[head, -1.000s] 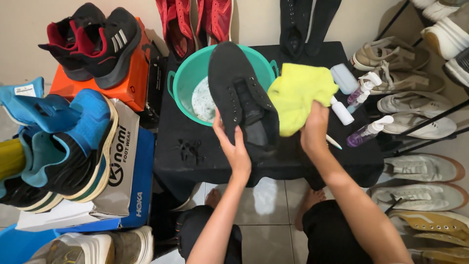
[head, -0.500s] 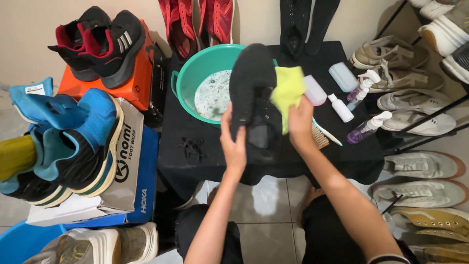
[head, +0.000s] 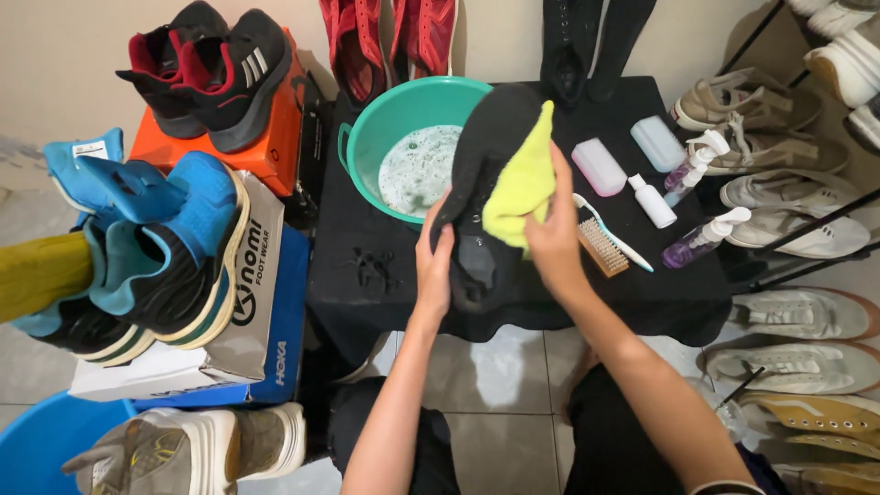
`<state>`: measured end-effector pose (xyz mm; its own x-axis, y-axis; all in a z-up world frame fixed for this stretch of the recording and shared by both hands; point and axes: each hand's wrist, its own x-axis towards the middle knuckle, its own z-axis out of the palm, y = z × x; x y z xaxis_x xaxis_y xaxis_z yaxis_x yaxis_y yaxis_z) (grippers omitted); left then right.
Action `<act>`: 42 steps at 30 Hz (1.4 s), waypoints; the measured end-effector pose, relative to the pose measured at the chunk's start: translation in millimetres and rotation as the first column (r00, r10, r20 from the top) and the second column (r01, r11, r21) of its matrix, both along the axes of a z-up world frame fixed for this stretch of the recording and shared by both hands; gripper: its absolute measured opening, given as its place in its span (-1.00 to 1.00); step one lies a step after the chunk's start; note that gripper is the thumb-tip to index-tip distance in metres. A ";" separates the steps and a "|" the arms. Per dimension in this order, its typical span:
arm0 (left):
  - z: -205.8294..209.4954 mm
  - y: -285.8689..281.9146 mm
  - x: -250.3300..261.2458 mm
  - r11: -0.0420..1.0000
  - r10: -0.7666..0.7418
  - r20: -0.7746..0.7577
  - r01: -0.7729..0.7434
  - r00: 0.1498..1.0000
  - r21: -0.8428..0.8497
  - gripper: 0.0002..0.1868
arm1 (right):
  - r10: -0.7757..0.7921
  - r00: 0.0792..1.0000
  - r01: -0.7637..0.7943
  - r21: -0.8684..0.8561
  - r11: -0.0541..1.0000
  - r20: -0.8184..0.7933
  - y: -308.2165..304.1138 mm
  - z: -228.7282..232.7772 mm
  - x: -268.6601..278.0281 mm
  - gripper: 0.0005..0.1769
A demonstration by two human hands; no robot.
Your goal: Cleaning the exterior surface of a black shoe using soapy water, a cloth, a brush, and a sponge.
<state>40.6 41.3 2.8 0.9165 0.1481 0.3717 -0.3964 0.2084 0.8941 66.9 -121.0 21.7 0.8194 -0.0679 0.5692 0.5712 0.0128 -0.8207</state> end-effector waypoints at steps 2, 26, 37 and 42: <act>-5.6 0.1 1.6 1.000 -0.017 0.017 0.017 1.000 -0.003 -0.50 | -0.166 0.983 0.173 -0.097 0.980 0.083 -21.9 -39.9 29.6 -0.11; -2.9 6.5 -6.9 0.993 -0.078 0.124 0.067 0.989 0.095 -0.48 | -0.263 0.964 0.261 0.047 0.964 0.047 -36.6 -48.7 51.5 -0.48; -34.5 9.6 10.3 0.872 -0.077 -0.284 -0.073 0.956 -0.485 -0.33 | -0.167 0.917 0.240 -0.166 0.957 0.361 14.0 0.8 -7.3 -0.39; -11.9 41.0 26.9 0.447 -0.339 -0.208 -0.037 0.918 -0.894 -0.32 | 0.198 0.948 -0.147 -0.208 0.967 0.250 19.4 -2.9 -25.7 -0.77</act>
<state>67.5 82.3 -9.1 0.9826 0.0635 -0.1746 -0.0178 0.9676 0.2518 41.2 -101.7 18.8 0.6254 0.1882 0.7572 0.7718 -0.0062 -0.6359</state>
